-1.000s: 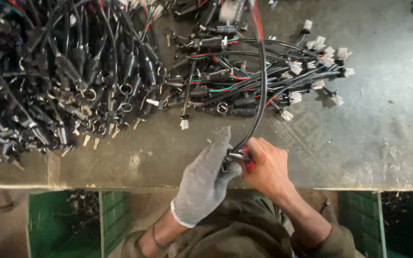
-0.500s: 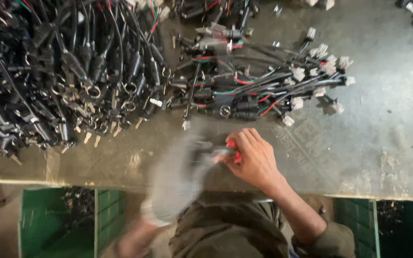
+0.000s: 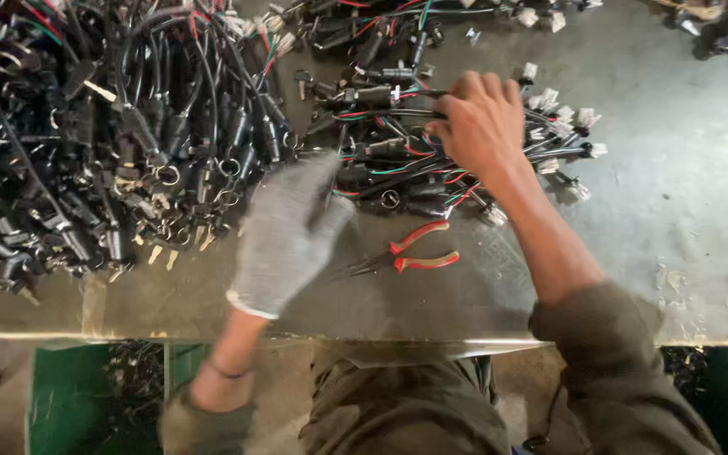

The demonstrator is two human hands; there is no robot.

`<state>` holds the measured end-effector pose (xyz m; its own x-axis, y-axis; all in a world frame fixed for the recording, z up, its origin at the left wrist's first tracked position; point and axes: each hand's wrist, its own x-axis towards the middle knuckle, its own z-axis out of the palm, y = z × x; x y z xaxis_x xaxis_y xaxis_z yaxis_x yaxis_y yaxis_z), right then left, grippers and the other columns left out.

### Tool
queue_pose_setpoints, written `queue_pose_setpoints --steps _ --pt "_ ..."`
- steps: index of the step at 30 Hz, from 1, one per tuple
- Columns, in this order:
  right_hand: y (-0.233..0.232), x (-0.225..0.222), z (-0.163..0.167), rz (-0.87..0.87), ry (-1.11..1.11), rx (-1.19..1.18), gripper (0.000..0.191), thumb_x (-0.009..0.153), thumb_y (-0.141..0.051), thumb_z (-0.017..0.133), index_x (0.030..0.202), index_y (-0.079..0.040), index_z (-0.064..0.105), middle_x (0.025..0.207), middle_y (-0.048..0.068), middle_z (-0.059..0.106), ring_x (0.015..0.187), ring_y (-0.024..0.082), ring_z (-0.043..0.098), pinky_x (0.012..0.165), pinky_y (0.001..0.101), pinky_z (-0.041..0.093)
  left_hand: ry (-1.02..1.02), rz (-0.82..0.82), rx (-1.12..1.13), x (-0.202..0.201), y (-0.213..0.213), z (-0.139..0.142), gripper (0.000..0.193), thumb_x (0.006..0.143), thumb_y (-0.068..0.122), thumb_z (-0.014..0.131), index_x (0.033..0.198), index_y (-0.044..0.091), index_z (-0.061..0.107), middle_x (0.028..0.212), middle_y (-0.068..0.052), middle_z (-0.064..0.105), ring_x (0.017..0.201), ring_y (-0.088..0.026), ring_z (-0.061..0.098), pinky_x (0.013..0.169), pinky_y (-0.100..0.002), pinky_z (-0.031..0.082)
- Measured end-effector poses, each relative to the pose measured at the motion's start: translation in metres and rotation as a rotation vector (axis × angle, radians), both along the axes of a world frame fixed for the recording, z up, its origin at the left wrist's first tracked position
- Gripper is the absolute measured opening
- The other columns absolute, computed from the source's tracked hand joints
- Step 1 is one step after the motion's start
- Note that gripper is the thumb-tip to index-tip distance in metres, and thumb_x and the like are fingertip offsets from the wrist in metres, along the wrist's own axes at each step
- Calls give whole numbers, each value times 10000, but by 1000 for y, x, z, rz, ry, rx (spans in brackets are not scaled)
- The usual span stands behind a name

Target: The person uses red-handled pliers to strip insulation from the ends of black cable assemblies at a workbench. They grip each cable with a gloved hand, cut and pull the insulation off the wire ends with the pliers, and place the finished cable onto a growing pile of completed harnesses on the table.

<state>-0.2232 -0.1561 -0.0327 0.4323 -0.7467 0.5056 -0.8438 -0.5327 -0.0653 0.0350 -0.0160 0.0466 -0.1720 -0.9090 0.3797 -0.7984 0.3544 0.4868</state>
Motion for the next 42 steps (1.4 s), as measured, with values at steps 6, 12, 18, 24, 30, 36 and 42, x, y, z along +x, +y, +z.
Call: queue_pose_setpoints --steps 6,12,18,24,30,36,42 --pt "2 -20 32 339 -367 318 199 1030 -99 727 1223 -54 707 1063 141 719 908 297 679 766 380 532 66 104 -65 -6 -4 -20 544 948 236 756 1436 62 587 1352 -145 648 1236 -356 589 1073 -461 442" --pt "78 -39 111 528 -657 449 334 867 41 604 1126 -125 734 972 24 718 825 197 672 695 274 555 512 -344 111 -8 4 -2 495 853 249 812 1267 44 633 1117 -113 700 865 -198 664 786 -322 555" --pt "128 10 65 -152 -900 167 189 1101 -175 598 1213 -29 641 1118 128 612 1073 229 532 970 385 450 1099 -581 763 -61 46 -46 137 1071 158 676 1092 23 658 885 -16 662 796 -66 564 712 -250 486" --pt "174 17 13 377 -2104 1060 289 1170 -225 457 1139 27 596 771 -8 536 728 136 510 674 369 468 1018 -203 861 -65 55 -80 333 1016 215 552 1305 59 604 936 -6 645 829 -69 568 676 -235 471" --pt "221 47 54 420 -1207 685 159 991 -57 551 1066 -30 689 770 25 647 628 160 563 621 309 473 1565 -467 1148 -78 45 -103 337 1064 175 533 1379 61 568 966 25 617 873 -82 608 748 -247 504" --pt "213 15 23 382 -626 395 373 824 -29 660 1194 22 648 876 99 741 718 282 727 636 380 564 1553 -169 680 -43 60 -80 389 968 257 472 1267 22 554 1149 -63 689 1031 -193 695 864 -359 600" --pt "190 36 36 174 -460 511 181 842 -40 709 1020 -52 683 856 110 690 782 354 688 698 429 520 1180 -480 358 -50 56 -38 288 1110 201 571 1282 -29 598 1266 -173 650 1216 -239 620 1067 -364 500"
